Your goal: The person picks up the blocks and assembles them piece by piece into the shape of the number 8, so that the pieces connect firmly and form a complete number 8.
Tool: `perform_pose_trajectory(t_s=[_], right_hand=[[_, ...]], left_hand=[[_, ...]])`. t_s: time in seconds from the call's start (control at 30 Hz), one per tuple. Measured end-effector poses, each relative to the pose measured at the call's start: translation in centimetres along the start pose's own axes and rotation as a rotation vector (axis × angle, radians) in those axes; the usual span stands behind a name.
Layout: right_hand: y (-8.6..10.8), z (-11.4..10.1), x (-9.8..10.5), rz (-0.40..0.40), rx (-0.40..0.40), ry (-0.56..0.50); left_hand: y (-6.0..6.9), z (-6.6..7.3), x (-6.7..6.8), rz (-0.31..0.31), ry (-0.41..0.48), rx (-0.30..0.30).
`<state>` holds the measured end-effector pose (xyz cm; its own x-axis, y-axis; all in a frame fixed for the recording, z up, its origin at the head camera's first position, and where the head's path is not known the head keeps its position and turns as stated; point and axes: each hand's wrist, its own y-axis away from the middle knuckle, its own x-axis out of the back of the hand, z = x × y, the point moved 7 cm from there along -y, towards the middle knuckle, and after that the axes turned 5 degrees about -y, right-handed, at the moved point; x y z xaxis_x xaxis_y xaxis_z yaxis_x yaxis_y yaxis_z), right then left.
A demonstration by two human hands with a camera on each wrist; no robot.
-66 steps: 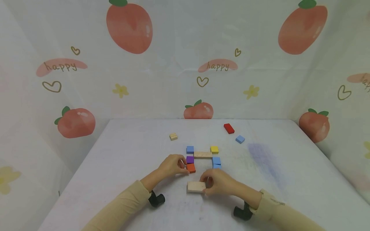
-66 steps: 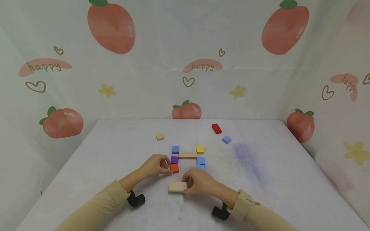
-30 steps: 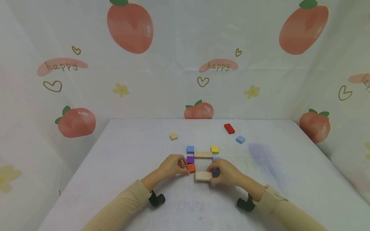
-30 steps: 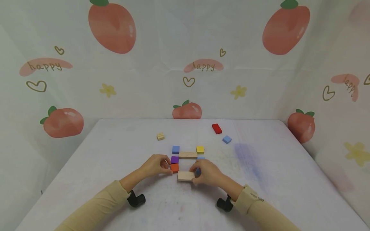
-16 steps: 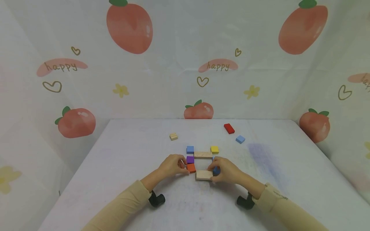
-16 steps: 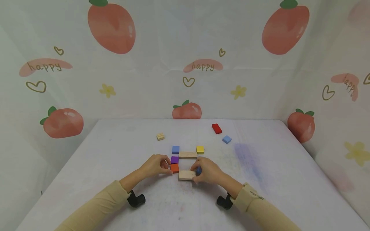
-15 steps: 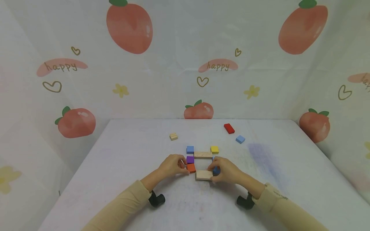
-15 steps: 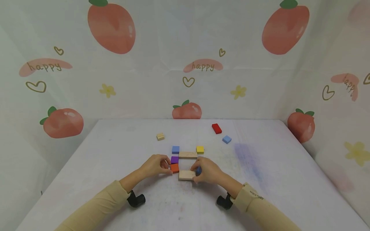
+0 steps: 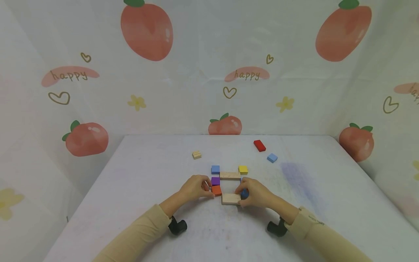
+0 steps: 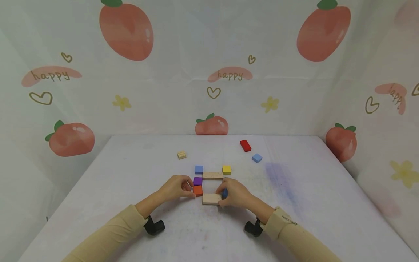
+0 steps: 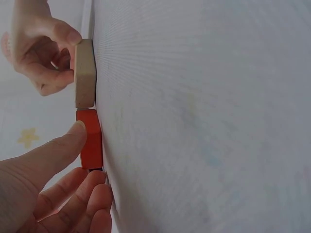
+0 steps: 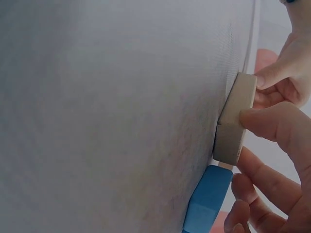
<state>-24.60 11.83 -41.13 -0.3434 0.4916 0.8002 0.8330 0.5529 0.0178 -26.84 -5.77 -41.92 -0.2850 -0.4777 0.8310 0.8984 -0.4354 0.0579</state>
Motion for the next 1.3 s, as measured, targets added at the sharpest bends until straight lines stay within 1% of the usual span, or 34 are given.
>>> perform_pose_trajectory(t_s=[0.2,0.33,0.57,0.8,1.1,1.3], right_hand=[[-0.09,-0.20,0.14,-0.016,0.021,-0.004],[-0.17,-0.23,0.11,-0.030,0.014,-0.009],[-0.15,-0.32,0.12,-0.030,0.021,-0.004],[-0.12,-0.34,0.15,-0.035,0.000,-0.006],[-0.16,-0.35,0.13,-0.035,0.012,-0.016],[-0.13,-0.28,0.20,-0.034,0.004,-0.014]], left_hand=[[0.00,0.03,0.01,0.001,0.005,-0.012],[-0.01,-0.01,0.03,0.002,0.007,-0.013],[0.01,0.06,0.07,0.000,0.012,-0.011],[0.02,0.10,0.16,0.004,0.013,-0.018],[-0.02,0.07,0.07,-0.002,0.007,-0.012],[-0.07,0.08,0.10,0.002,0.005,-0.014]])
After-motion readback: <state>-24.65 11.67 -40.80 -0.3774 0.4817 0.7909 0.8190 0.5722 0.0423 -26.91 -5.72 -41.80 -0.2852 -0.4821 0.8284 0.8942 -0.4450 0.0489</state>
